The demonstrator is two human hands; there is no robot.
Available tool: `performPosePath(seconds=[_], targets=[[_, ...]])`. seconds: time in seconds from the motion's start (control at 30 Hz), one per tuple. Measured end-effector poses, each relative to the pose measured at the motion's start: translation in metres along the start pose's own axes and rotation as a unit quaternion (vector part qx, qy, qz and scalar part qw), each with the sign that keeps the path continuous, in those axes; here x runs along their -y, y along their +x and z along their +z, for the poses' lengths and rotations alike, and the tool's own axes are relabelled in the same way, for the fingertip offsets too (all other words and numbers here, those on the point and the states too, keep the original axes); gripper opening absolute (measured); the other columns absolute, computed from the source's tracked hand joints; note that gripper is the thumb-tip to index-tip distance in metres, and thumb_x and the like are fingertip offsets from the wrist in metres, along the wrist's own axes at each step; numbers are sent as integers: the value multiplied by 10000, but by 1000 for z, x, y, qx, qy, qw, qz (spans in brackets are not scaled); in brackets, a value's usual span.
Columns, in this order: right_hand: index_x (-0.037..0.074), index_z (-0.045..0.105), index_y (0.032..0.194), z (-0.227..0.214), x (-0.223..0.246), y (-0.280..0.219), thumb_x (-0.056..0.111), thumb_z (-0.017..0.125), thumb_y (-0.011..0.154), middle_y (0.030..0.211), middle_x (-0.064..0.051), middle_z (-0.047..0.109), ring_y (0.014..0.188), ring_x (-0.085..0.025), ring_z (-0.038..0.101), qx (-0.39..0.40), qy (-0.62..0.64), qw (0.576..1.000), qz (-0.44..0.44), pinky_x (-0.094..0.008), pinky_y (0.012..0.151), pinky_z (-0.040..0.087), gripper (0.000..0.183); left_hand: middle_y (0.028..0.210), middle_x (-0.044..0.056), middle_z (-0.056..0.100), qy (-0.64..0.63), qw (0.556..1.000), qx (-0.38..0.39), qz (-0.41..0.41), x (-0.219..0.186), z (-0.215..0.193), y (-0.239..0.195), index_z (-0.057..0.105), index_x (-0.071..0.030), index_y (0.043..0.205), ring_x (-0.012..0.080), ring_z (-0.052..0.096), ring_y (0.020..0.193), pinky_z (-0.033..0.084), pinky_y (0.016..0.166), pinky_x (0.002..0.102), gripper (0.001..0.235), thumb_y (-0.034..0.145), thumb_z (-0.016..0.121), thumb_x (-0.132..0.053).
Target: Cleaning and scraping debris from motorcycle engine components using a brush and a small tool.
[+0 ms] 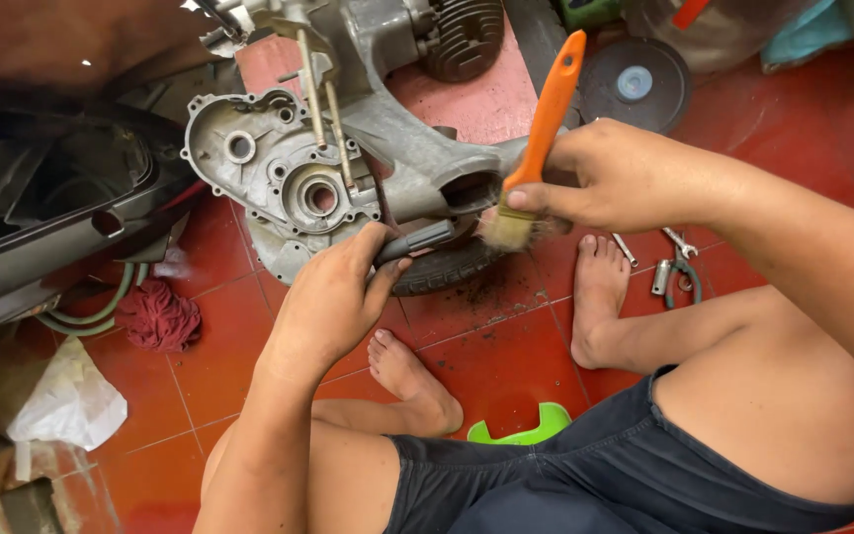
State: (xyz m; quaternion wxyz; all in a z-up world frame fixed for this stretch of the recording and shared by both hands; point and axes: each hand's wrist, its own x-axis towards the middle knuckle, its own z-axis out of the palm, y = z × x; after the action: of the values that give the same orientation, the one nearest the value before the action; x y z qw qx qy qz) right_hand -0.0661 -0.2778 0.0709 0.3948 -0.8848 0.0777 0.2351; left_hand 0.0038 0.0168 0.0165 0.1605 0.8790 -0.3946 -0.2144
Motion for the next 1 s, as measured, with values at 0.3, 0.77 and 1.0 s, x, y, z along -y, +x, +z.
performPosePath(seconds=[0.3, 0.77, 1.0], targets=[[138, 827, 848, 34, -86, 35, 562, 669, 836, 946, -99, 780, 950, -341, 761, 62, -331, 941, 40, -442, 801, 603, 453, 866, 199, 679, 24, 999, 31, 31, -14, -17, -14, 561, -123, 1102, 454, 698, 868, 549, 747, 559, 183, 978, 601, -252], [212, 779, 956, 109, -155, 71, 448, 596, 954, 843, -66, 760, 818, -335, 752, -95, -278, 943, -157, -479, 668, 605, 299, 919, 164, 709, 47, 995, 81, 19, -6, -9, -14, 572, -141, 1123, 411, 723, 913, 575, 783, 526, 193, 989, 576, -281], [136, 799, 955, 125, -147, 64, 479, 680, 894, 842, -143, 775, 838, -384, 747, -19, -200, 962, -187, -512, 712, 614, 368, 904, 146, 718, 45, 996, 78, 6, -1, -8, -23, 582, -141, 1114, 388, 736, 902, 584, 774, 507, 182, 986, 580, -272]])
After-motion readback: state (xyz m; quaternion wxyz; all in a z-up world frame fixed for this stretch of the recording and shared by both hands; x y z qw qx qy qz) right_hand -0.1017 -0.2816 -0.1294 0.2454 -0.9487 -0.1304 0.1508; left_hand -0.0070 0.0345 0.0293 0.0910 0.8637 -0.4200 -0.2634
